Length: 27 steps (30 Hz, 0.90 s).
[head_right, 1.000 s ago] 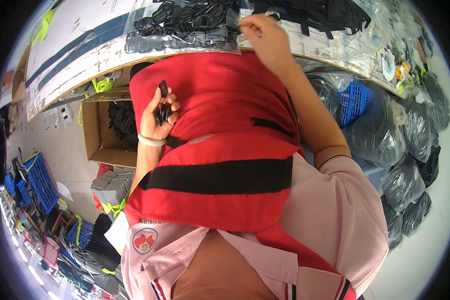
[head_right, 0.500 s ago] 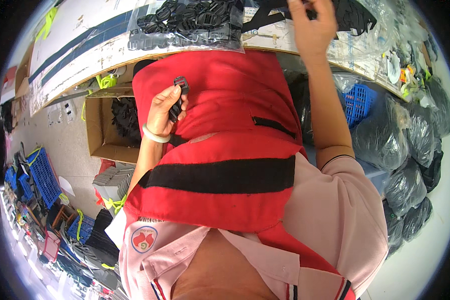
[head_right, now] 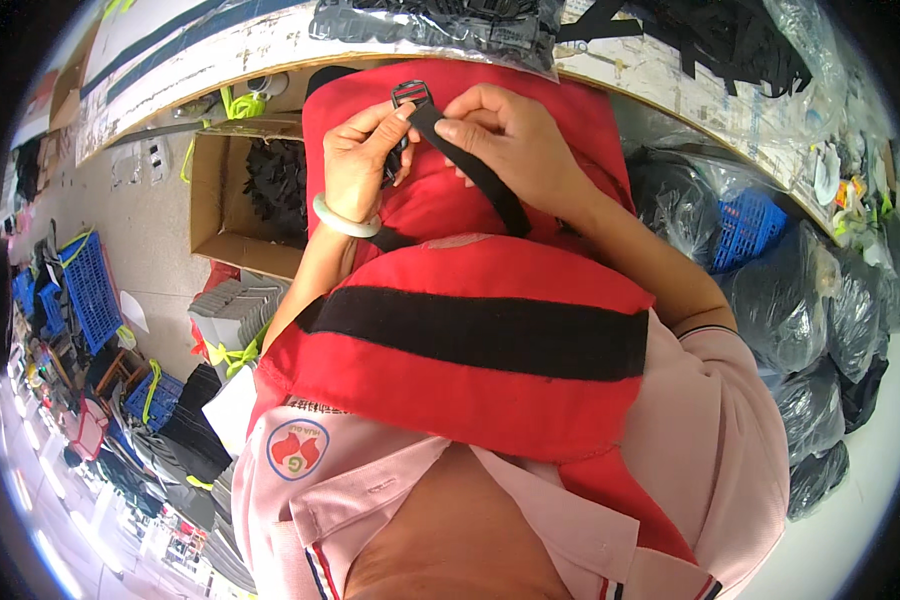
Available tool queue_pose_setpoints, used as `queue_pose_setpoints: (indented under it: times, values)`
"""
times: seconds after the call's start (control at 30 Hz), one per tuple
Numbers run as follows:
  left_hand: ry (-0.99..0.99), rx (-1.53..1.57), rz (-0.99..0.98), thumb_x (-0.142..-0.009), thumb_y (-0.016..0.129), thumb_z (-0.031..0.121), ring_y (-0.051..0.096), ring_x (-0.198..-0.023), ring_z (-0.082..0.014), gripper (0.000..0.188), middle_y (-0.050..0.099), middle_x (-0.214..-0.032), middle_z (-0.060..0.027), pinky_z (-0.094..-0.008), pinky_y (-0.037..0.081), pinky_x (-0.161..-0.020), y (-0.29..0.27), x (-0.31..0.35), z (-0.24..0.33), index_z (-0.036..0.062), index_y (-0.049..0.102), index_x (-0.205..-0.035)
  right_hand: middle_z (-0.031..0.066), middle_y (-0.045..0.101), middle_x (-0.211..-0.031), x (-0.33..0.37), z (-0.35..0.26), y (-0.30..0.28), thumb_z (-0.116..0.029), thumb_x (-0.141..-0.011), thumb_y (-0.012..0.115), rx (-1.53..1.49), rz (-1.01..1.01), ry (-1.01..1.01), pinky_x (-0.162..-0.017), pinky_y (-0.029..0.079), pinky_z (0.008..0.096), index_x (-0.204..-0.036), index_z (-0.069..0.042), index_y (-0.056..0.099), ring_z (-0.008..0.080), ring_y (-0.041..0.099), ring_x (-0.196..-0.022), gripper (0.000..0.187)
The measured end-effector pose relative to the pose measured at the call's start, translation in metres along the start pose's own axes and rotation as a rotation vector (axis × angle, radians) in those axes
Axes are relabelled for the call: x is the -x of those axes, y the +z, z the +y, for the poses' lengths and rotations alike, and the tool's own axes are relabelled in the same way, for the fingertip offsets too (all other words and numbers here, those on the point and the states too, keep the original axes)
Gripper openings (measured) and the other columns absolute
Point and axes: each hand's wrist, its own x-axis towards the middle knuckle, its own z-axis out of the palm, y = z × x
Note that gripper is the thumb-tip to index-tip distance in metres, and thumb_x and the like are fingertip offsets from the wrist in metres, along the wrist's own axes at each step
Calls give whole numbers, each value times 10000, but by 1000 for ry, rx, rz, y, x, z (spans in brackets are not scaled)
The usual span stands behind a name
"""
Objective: Manually attaching plastic buckles to black nylon straps on a workbench.
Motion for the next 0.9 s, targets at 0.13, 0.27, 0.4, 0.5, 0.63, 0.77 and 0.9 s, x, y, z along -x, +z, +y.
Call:
queue_pose_setpoints:
  times: [0.13,0.27,0.4,0.5,0.63,0.77,0.9]
  values:
    - [57,-54,15,-881,667,90,487,-497,-27,142,629,-696,-8,-169,363,-429,1,5,-5,3,700,-988,56,622,-699,-7,-8,1,-228,-925,604,-111,-35,105,-514,484,221,-951,-7,598,97,588,-563,223]
    - [156,-127,24,-865,668,44,504,-553,-32,153,637,-725,-7,-167,390,-486,7,6,-8,0,698,-1009,62,619,-703,-17,6,0,-212,-927,598,-317,-73,123,-499,475,220,-918,-11,593,101,573,-540,202]
    - [550,-460,62,-824,691,16,542,-596,-86,182,628,-720,-41,-220,430,-526,-2,-1,-16,-7,690,-1005,71,623,-751,-17,6,12,-210,-937,588,-514,-7,93,-508,473,230,-903,-9,580,106,566,-556,204]
    - [680,-575,54,-802,695,0,572,-624,-128,199,624,-730,-83,-253,449,-546,-4,-3,-18,-12,684,-1001,73,630,-786,-21,9,17,-224,-941,587,-584,-12,49,-553,485,236,-937,-4,579,101,578,-607,221]
    - [819,-771,9,-801,685,-17,591,-633,-140,207,630,-754,-107,-263,464,-562,-15,-8,-17,-9,683,-1008,67,639,-828,-33,20,9,-250,-941,594,-444,-46,-3,-644,503,243,-1065,6,590,98,597,-689,284]
    - [278,-213,-105,-864,640,34,579,-583,-130,197,650,-793,-98,-243,444,-470,-23,-2,-10,-24,664,-1050,60,638,-858,-40,22,-5,-272,-939,597,-391,-178,106,-698,500,235,-1132,5,583,101,608,-759,337]
    - [-234,327,-86,-912,602,88,552,-535,-115,210,658,-816,-93,-206,393,-386,-24,-4,-11,-50,638,-1065,40,636,-913,-44,32,4,-174,-922,616,-126,-57,-149,-775,487,222,-1065,3,619,104,611,-845,228]
